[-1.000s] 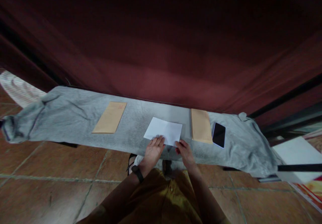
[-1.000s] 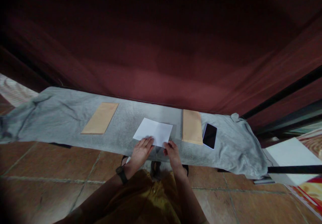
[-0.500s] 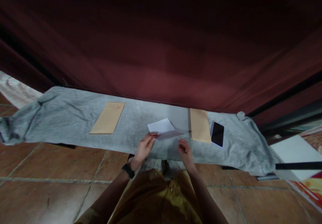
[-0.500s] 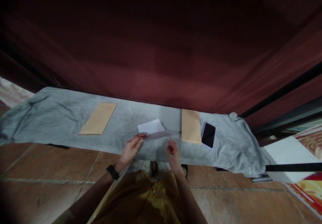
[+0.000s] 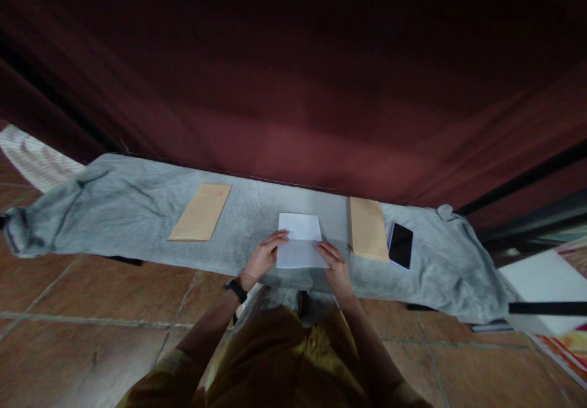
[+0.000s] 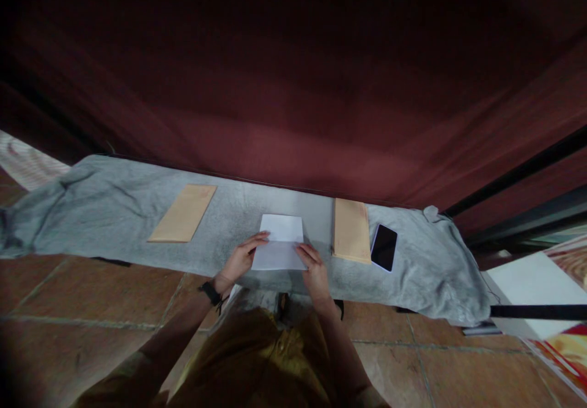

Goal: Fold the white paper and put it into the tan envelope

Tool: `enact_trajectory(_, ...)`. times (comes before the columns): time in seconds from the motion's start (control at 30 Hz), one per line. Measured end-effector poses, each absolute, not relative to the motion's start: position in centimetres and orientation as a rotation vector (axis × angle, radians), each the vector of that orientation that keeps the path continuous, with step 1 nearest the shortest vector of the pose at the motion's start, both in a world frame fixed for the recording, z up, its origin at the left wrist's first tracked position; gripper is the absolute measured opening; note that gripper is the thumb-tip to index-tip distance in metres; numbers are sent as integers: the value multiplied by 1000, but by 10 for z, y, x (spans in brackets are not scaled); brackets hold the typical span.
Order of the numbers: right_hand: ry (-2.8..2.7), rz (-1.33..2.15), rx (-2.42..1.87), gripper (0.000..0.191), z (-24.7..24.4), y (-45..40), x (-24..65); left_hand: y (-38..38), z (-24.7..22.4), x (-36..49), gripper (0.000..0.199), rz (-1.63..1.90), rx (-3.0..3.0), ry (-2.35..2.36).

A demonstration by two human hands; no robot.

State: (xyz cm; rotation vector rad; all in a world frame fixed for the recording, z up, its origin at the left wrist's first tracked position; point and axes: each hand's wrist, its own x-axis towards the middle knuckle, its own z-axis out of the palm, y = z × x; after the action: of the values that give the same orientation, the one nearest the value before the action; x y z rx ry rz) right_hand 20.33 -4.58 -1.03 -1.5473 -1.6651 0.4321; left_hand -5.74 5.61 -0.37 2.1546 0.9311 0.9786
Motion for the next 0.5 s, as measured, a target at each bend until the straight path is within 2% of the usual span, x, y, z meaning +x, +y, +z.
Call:
enact_trajectory(0.33,-1768,412,-1610,64,-14,-51,203,29,-14,-82,38,898,2217,1045)
enact_trajectory(0.5,-1798,337,-1687,43,-6,-29,199,37,-10,-72,20,939,2030,1309)
